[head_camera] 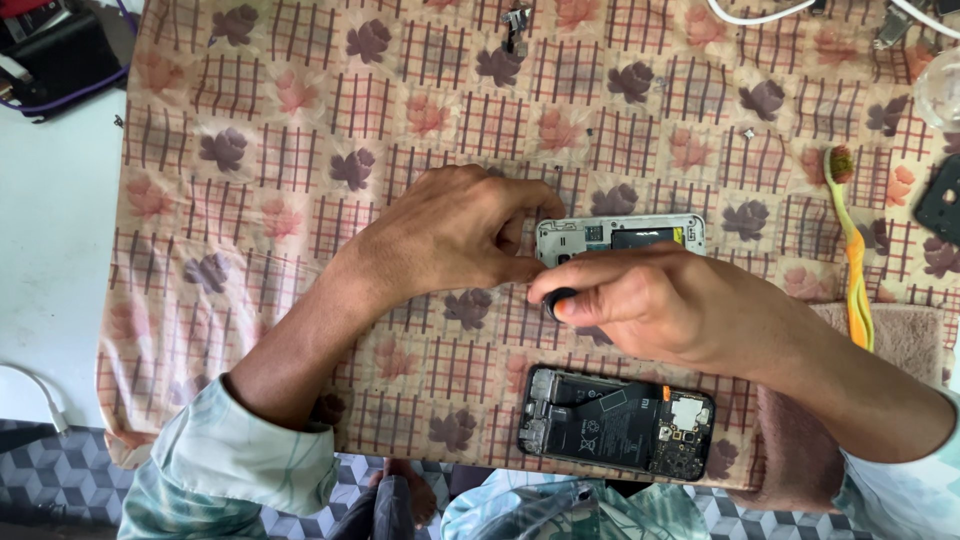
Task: The person disassembles and reassembles two smartphones on a patterned tablecloth. They remove the back cover and battery from one phone, then use a screwdriver to remove screws from the other phone's back cover. The person handles the phones and tools directly with their hands.
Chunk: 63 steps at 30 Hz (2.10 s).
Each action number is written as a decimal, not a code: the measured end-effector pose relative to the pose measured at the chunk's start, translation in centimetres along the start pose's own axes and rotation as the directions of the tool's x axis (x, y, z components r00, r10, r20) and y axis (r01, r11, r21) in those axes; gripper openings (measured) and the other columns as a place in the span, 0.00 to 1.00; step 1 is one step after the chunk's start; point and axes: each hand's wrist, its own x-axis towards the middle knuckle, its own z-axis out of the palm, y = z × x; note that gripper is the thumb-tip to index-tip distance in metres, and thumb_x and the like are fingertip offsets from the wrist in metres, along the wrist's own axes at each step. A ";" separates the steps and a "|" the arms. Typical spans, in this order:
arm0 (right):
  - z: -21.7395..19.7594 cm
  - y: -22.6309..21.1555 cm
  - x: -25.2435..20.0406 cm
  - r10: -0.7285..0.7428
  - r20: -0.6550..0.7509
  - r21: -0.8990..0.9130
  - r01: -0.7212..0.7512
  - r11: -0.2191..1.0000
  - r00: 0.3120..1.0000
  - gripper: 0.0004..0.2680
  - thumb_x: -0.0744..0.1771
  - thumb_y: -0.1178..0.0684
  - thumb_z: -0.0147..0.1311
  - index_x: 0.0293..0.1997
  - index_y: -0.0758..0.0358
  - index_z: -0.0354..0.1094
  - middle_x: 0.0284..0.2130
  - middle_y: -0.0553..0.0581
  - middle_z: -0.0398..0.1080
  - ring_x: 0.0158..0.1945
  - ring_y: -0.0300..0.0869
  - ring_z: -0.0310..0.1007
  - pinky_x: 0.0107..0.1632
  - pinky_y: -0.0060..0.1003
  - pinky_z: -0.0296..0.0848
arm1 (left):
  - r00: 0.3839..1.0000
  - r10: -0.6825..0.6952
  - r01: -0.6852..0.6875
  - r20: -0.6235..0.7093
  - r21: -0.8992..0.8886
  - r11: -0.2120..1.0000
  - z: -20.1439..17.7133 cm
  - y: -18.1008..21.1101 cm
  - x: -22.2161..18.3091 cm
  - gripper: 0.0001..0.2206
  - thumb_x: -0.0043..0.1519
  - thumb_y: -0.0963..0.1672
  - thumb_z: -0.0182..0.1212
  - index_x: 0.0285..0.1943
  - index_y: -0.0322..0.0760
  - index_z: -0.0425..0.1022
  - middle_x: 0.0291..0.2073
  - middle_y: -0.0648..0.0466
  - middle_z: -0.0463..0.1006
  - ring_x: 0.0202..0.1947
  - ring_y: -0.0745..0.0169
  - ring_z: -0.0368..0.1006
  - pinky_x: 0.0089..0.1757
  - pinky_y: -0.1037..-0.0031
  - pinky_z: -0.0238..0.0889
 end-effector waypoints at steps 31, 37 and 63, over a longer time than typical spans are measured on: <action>0.4 -1.1 -0.1 0.121 0.043 -0.043 -0.119 0.992 0.992 0.10 0.66 0.60 0.63 0.49 0.56 0.66 0.39 0.59 0.75 0.25 0.31 0.73 0.21 0.20 0.74 | 0.997 0.071 -0.071 -0.041 -0.001 0.997 0.2 -0.4 -0.2 0.22 0.52 0.46 0.75 0.54 0.36 0.78 0.31 0.46 0.85 0.30 0.59 0.84 0.37 0.65 0.76; 0.5 -0.9 0.0 0.169 0.027 -0.030 -0.168 0.985 0.985 0.09 0.68 0.55 0.66 0.32 0.63 0.68 0.32 0.53 0.71 0.21 0.31 0.66 0.21 0.23 0.72 | 0.996 0.079 -0.078 -0.046 0.004 0.997 0.3 -0.5 -0.2 0.20 0.54 0.46 0.74 0.54 0.37 0.78 0.34 0.46 0.86 0.33 0.59 0.85 0.41 0.64 0.76; 0.3 0.0 0.3 -0.015 0.020 0.075 0.013 0.997 1.000 0.20 0.66 0.70 0.55 0.58 0.55 0.49 0.41 0.65 0.75 0.24 0.36 0.72 0.21 0.27 0.74 | 1.000 0.013 -0.013 -0.006 -0.020 1.000 0.0 -0.3 -0.1 0.22 0.51 0.45 0.75 0.54 0.38 0.78 0.25 0.51 0.84 0.26 0.62 0.82 0.33 0.67 0.75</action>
